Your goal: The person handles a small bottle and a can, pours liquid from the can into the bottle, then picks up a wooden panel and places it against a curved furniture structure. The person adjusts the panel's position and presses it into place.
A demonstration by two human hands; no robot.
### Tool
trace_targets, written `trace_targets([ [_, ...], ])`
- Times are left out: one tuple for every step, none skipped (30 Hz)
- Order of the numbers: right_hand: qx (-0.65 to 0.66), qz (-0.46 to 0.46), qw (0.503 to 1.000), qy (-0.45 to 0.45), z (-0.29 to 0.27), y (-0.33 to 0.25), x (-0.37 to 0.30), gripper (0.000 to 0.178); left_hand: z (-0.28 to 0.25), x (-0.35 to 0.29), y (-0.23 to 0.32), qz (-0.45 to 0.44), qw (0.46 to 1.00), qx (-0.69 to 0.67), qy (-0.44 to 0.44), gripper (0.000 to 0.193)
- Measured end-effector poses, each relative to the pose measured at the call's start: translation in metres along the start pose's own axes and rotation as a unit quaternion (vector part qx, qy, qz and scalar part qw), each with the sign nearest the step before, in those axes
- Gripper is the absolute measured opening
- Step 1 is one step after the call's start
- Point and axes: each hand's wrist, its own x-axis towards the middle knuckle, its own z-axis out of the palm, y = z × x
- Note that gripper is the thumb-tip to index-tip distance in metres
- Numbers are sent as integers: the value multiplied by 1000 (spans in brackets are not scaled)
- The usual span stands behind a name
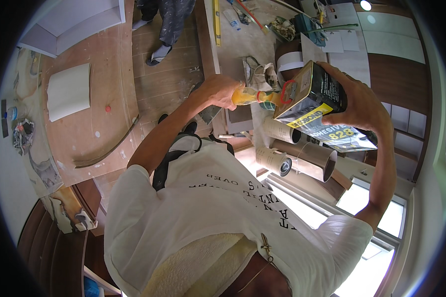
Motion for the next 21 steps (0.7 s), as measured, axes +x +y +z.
trace_targets([
  [-2,-3,1000,2,0,0,0,117,0,0,0,-1,1000,1,-4,53],
  [-5,-5,1000,3,0,0,0,117,-1,0,1,-3,1000,1,-7,53],
  [-8,-6,1000,4,0,1,0,117,-2,0,2,-4,1000,2,-11,53],
  [-12,-8,1000,5,0,1,0,117,-1,0,1,-2,1000,2,-10,52],
  [-9,-10,1000,6,0,1,0,117,-1,1,1,0,1000,2,-8,52],
  [-6,-13,1000,7,0,1,1,116,0,1,1,3,1000,2,-7,52],
  [-3,-16,1000,8,0,1,1,116,0,1,0,2,1000,2,-6,51],
  [-3,-13,1000,5,-1,0,1,116,1,1,0,2,1000,2,-4,51],
  [-4,-10,1000,2,-2,-1,1,115,1,1,0,2,1000,2,-3,51],
  [-4,-7,1000,-1,-2,-1,2,115,1,1,0,2,1000,1,-2,50],
  [-6,-9,1000,1,-2,-1,1,115,0,1,1,3,1000,-1,-2,50],
  [-7,-11,1000,4,-2,0,1,115,0,1,1,4,1000,-2,-1,50],
  [-9,-13,1000,6,-2,0,1,114,-1,1,1,3,1000,-3,-2,50],
  [-7,-9,1000,5,-2,-1,1,115,-1,1,2,1,1000,-4,-3,50],
  [-5,-6,1000,3,-3,-2,1,115,-2,1,2,-1,1000,-6,-5,50],
  [-4,-3,1000,1,-3,-2,1,115,-1,1,1,0,1000,-7,-2,50],
  [-5,-1,1000,0,-4,-3,2,115,-1,1,1,0,1000,-9,1,50],
  [-6,0,1000,-1,-4,-3,2,115,-1,1,1,1,1000,-11,5,50],
  [-6,1,1000,-2,-4,-4,2,115,-1,1,1,-2,1000,-10,0,50],
  [-7,0,1000,0,-4,-4,1,115,-2,1,2,-4,1000,-8,-5,50],
  [-7,-1,1000,1,-4,-4,1,116,-3,1,2,-6,1000,-7,-11,49],
])
